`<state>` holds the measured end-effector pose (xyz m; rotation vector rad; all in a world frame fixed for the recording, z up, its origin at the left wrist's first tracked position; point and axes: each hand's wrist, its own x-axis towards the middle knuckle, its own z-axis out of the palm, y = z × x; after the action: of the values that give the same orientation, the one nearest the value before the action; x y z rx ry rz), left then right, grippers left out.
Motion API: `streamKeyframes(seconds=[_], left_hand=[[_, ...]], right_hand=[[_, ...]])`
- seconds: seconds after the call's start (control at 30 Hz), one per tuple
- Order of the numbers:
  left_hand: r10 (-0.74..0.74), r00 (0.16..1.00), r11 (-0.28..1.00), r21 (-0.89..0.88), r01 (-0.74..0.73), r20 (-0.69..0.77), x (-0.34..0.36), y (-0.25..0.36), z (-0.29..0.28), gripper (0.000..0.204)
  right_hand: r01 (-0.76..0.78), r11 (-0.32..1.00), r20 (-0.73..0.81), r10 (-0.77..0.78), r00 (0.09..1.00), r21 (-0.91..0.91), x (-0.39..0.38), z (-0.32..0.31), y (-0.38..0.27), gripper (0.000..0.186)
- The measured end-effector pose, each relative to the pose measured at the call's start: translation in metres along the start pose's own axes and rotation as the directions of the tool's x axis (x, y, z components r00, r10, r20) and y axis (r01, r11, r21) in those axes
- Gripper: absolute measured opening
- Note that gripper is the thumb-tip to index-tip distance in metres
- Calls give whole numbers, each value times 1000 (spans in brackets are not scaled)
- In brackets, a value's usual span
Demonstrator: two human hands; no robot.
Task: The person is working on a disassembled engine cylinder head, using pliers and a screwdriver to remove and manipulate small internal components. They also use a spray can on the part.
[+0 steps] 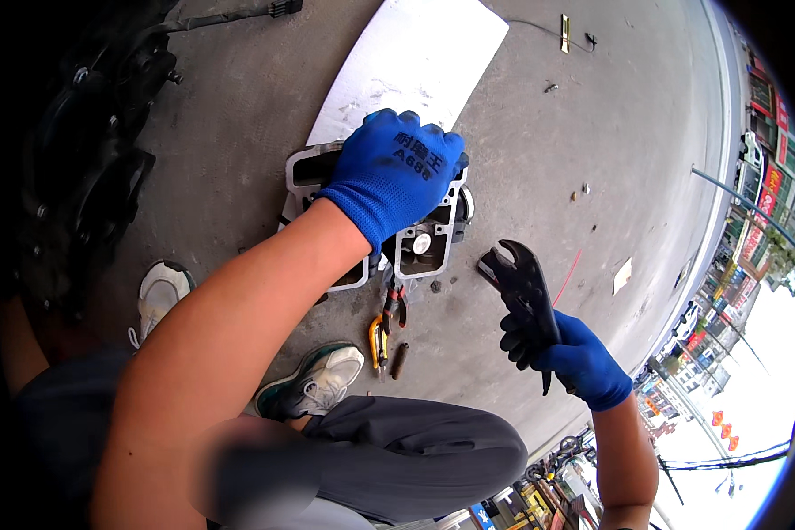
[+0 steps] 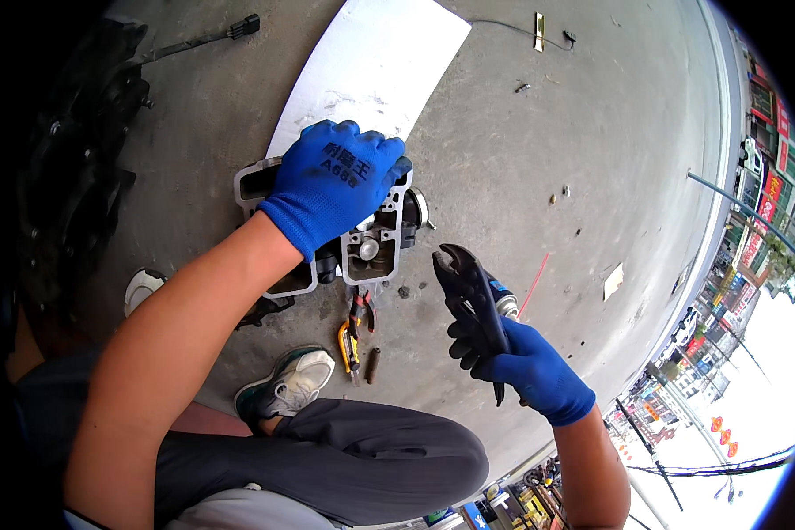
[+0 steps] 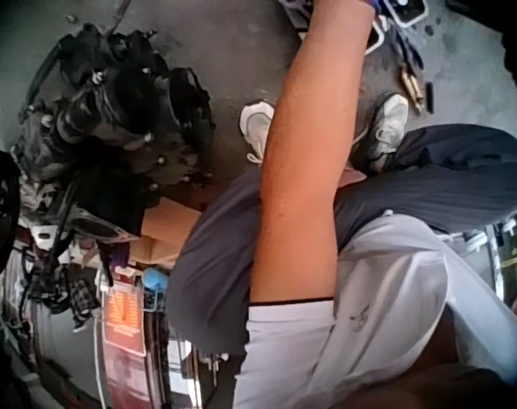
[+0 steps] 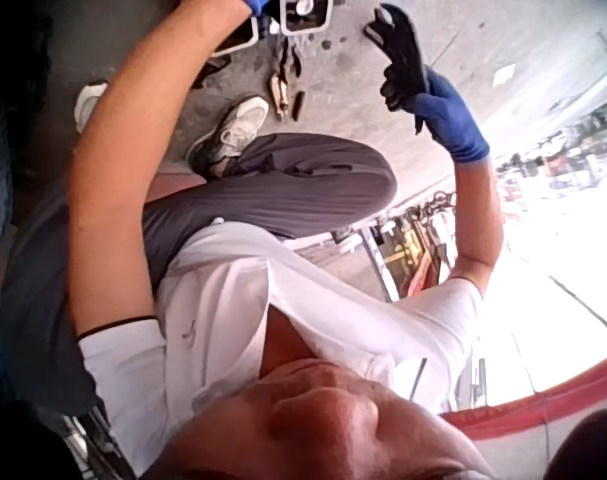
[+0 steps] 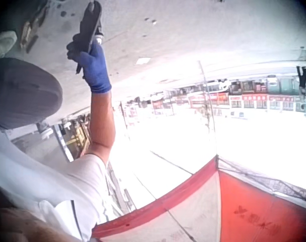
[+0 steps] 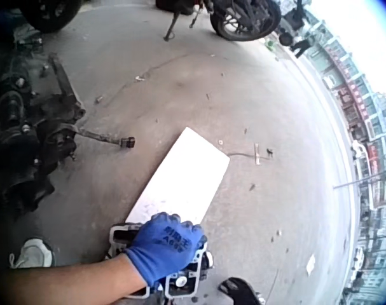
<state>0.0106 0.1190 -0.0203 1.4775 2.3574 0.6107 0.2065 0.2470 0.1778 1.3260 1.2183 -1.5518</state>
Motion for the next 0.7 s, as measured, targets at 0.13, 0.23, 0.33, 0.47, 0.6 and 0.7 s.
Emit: streamKeyframes(seconds=[0.13,0.23,0.33,0.47,0.6,0.7], left_hand=[[36,998,999,25,-35,-43,1,2,5,27],[-11,1000,1000,-8,11,3,5,4,4,35],[-100,993,988,-109,106,60,4,5,-7,38],[-64,996,987,-145,73,60,5,-1,-6,34],[-68,998,997,-44,68,5,-1,-3,-9,28],[-37,993,999,15,38,-110,-10,-6,-1,24]], right_hand=[[71,996,118,-64,991,-60,19,8,24,59],[47,998,153,-52,987,33,27,17,43,55],[53,981,181,-87,980,185,29,32,51,55],[177,919,166,-247,955,352,30,38,63,67],[157,861,295,-330,897,484,40,22,82,77],[189,788,373,-469,800,586,58,14,95,78]])
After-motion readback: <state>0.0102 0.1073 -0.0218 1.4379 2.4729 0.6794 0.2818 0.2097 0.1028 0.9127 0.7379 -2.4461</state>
